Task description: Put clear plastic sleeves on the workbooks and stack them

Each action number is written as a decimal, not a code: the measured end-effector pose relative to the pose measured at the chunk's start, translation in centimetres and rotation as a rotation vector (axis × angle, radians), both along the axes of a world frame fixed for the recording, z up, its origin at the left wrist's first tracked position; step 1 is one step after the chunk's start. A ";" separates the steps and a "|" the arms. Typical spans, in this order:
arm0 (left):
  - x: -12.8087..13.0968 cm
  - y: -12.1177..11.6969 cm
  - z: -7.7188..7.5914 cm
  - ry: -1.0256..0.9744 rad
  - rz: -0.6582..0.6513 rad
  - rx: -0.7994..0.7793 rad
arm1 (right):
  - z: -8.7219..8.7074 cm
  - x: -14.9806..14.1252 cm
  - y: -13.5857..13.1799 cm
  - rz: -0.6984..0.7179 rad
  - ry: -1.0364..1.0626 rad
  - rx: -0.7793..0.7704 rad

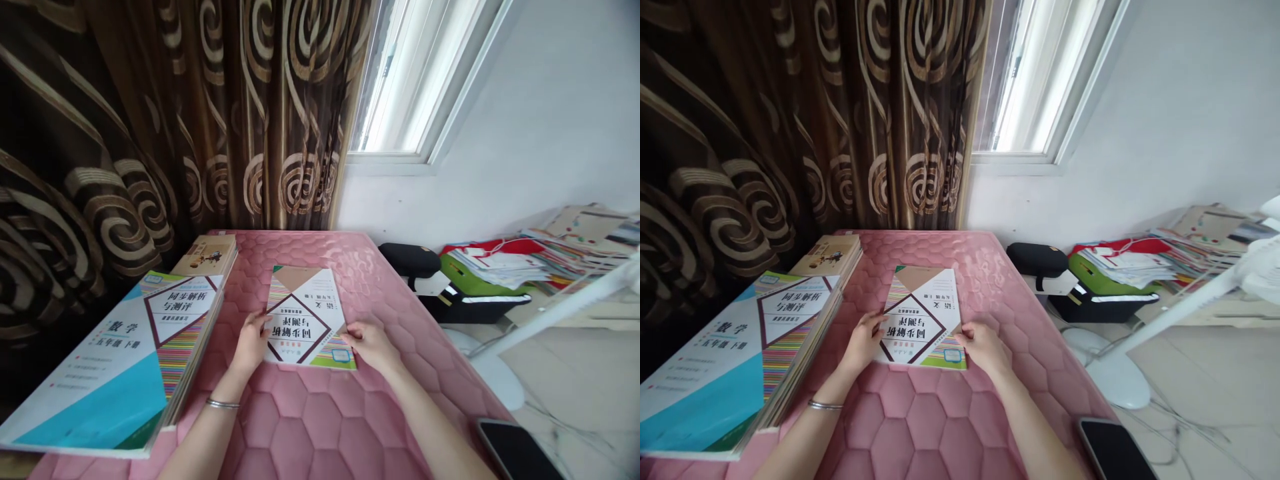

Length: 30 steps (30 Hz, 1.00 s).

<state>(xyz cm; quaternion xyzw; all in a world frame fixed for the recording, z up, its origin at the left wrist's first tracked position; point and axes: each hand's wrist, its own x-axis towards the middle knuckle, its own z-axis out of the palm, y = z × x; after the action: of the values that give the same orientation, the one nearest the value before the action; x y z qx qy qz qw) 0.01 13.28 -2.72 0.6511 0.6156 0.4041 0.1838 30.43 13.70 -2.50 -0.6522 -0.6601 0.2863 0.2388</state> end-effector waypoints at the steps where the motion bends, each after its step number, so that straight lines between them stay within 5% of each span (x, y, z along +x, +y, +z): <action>1: -0.1 -0.1 0.0 -0.020 0.005 -0.011 | 0.1 0.0 0.0 -0.006 0.011 0.006; 10: -0.2 -0.8 0.5 0.024 0.041 0.042 | 1.4 -0.7 -0.3 -0.042 -0.055 0.056; 18: 1.4 -2.8 3.2 0.302 -0.074 0.000 | 2.2 -1.1 -1.0 -0.042 -0.217 0.156; 23: 3.8 -4.9 4.2 0.367 -0.349 -0.067 | 3.4 -4.0 -2.9 0.224 -0.146 0.286; 30: 4.3 -5.3 4.1 0.408 -0.377 -0.052 | 3.6 -7.8 -5.0 0.389 -0.272 0.368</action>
<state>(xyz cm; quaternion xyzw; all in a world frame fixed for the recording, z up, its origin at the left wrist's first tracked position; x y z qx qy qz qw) 4.26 7.94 1.33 0.8172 0.5179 0.2073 0.1450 22.60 8.73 1.05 -0.4916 -0.8394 0.1123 0.2031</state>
